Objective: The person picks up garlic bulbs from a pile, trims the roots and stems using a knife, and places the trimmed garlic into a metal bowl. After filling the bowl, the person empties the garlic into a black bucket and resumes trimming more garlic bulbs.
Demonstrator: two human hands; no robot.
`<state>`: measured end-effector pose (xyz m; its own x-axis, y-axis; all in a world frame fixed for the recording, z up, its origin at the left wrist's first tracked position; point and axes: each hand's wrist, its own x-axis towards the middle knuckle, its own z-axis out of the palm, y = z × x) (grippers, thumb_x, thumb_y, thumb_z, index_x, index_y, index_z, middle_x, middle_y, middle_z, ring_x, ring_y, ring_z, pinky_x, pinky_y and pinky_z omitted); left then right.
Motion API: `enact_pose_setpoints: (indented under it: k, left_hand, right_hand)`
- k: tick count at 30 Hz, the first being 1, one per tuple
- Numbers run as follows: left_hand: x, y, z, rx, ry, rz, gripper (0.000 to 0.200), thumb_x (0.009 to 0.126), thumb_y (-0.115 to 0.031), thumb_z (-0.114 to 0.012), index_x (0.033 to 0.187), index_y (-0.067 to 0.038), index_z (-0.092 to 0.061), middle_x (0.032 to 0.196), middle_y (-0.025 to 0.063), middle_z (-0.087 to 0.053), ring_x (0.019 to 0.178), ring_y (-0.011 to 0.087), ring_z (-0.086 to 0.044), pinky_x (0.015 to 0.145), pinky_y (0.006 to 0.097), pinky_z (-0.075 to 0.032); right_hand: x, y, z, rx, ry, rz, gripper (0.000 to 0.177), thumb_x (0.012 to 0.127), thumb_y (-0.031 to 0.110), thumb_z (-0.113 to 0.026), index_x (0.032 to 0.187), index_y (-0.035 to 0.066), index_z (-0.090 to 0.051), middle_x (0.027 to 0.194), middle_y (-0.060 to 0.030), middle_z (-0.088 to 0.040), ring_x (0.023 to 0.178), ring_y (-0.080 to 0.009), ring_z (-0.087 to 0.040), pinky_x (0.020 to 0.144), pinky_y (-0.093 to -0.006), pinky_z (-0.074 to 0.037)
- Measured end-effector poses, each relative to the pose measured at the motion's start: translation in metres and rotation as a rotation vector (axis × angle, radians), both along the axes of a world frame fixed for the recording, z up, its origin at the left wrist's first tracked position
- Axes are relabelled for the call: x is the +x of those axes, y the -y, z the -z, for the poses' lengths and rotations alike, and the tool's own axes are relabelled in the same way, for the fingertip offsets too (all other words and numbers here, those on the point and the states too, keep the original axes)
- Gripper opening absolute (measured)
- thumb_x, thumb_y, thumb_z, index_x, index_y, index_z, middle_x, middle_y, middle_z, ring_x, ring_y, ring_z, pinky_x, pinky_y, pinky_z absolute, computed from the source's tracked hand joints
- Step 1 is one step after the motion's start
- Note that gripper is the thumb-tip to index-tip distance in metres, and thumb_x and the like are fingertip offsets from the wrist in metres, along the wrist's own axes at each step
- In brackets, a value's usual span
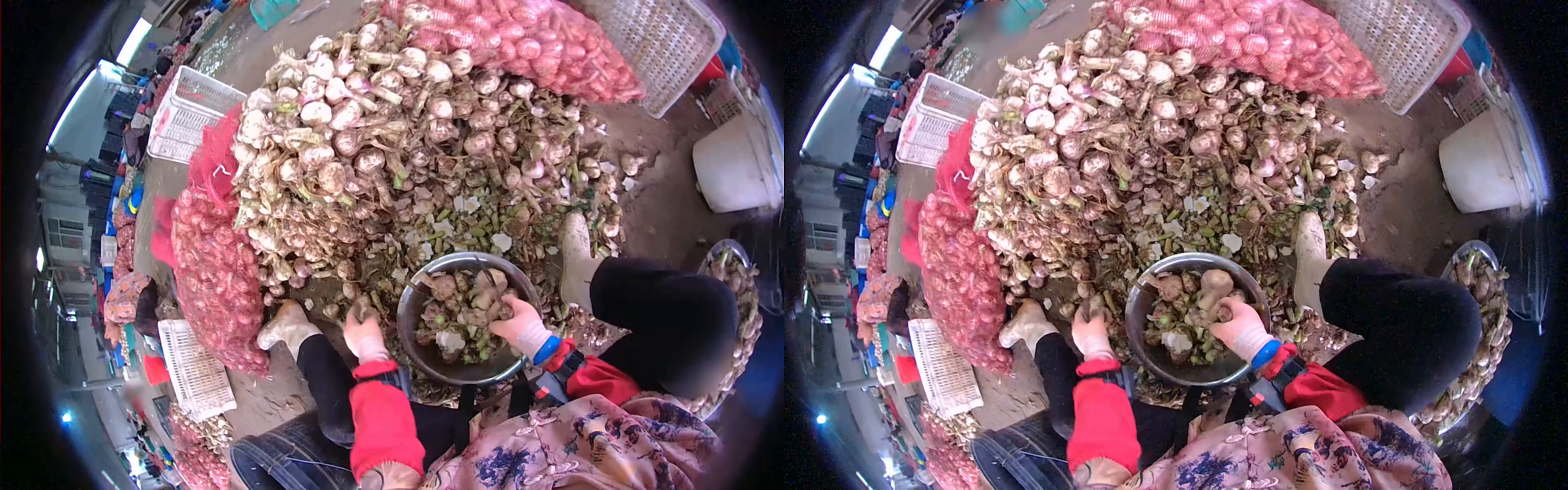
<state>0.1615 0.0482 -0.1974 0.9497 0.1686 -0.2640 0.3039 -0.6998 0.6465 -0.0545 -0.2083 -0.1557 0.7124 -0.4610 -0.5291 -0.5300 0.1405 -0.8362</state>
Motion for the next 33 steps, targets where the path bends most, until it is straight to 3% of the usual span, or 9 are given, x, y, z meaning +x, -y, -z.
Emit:
enact_pose_setpoints:
  k: [2,6,10,14,16,18,21,26,33]
  left_hand:
    - [0.011,-0.003,-0.005,0.357,0.041,0.004,0.066,0.07,-0.029,-0.072,0.127,-0.007,-0.051,0.122,0.0235,-0.055,0.113,0.0353,-0.053,0.096,0.0382,-0.041]
    - [0.006,-0.034,0.061,0.136,-0.146,-0.289,0.062,0.072,-0.025,-0.069,0.124,0.003,-0.05,0.12,0.0177,-0.059,0.111,0.0278,-0.055,0.093,0.0326,-0.041]
    - [-0.028,-0.06,0.126,0.038,-0.219,-0.007,0.049,0.076,-0.019,-0.067,0.118,0.003,-0.053,0.111,0.0161,-0.062,0.1,0.026,-0.058,0.089,0.0344,-0.043]
    - [-0.039,-0.03,0.065,-0.557,-0.279,-0.338,0.039,0.075,-0.011,-0.064,0.113,-0.001,-0.057,0.103,0.0109,-0.064,0.089,0.0237,-0.061,0.079,0.0331,-0.047]
    - [-0.049,-0.021,0.014,-0.678,-0.241,-0.252,0.027,0.076,-0.008,-0.063,0.102,-0.003,-0.061,0.093,0.0068,-0.063,0.082,0.0209,-0.06,0.072,0.0322,-0.047]
    - [-0.057,-0.045,-0.012,-0.358,0.038,0.327,0.011,0.08,-0.01,-0.059,0.085,-0.001,-0.06,0.078,0.0065,-0.06,0.064,0.0161,-0.056,0.061,0.0288,-0.045]
    - [-0.089,0.002,-0.112,-0.643,0.022,-0.033,0.01,0.081,-0.014,-0.059,0.079,-0.004,-0.059,0.064,0.0029,-0.055,0.057,0.0127,-0.052,0.053,0.0268,-0.041]
    - [-0.085,-0.018,-0.089,-0.717,-0.099,-0.274,0.018,0.078,-0.013,-0.066,0.092,-0.002,-0.062,0.073,0.0034,-0.06,0.065,0.0151,-0.056,0.061,0.0281,-0.045]
    - [-0.023,0.015,-0.049,0.314,0.266,0.454,0.042,0.07,-0.009,-0.065,0.112,-0.015,-0.062,0.11,0.0165,-0.061,0.102,0.0342,-0.057,0.088,0.0394,-0.046]
  right_hand:
    - [0.006,0.0,-0.025,-0.071,-0.023,-0.084,0.04,0.068,0.009,-0.07,0.104,-0.001,-0.058,0.088,-0.0059,-0.064,0.08,-0.0127,-0.058,0.076,-0.0258,-0.048]
    - [0.01,0.0,-0.02,0.046,-0.084,-0.135,0.041,0.067,0.017,-0.069,0.103,0.001,-0.059,0.082,-0.0123,-0.063,0.075,-0.0197,-0.061,0.071,-0.0295,-0.049]
    - [0.011,-0.004,-0.011,-0.033,-0.034,-0.123,0.042,0.067,0.017,-0.069,0.104,-0.001,-0.059,0.084,-0.0119,-0.064,0.077,-0.0196,-0.062,0.072,-0.0294,-0.05]
    - [0.014,-0.01,-0.025,-0.037,-0.057,-0.11,0.046,0.069,0.016,-0.07,0.11,-0.001,-0.057,0.089,-0.0114,-0.065,0.083,-0.0196,-0.062,0.078,-0.028,-0.049]
    - [0.013,-0.014,-0.031,0.117,0.076,-0.102,0.045,0.069,0.013,-0.072,0.11,0.0,-0.057,0.09,-0.0105,-0.065,0.085,-0.0197,-0.063,0.078,-0.0275,-0.049]
    - [0.016,-0.015,-0.049,0.203,0.104,-0.079,0.041,0.07,0.009,-0.072,0.108,0.002,-0.059,0.095,-0.0093,-0.064,0.091,-0.0198,-0.062,0.082,-0.0281,-0.048]
    - [0.017,-0.02,-0.07,0.09,0.475,-0.17,0.034,0.074,0.007,-0.07,0.106,0.005,-0.061,0.107,-0.0088,-0.059,0.101,-0.0195,-0.057,0.09,-0.0299,-0.044]
    - [0.006,-0.024,-0.092,0.192,0.449,-0.146,0.034,0.076,0.005,-0.069,0.108,0.005,-0.061,0.105,-0.0064,-0.062,0.101,-0.0166,-0.058,0.089,-0.0287,-0.045]
    - [-0.001,-0.015,-0.082,0.301,0.253,-0.046,0.032,0.076,0.002,-0.066,0.108,0.002,-0.061,0.103,-0.0058,-0.064,0.098,-0.0134,-0.059,0.088,-0.0267,-0.046]
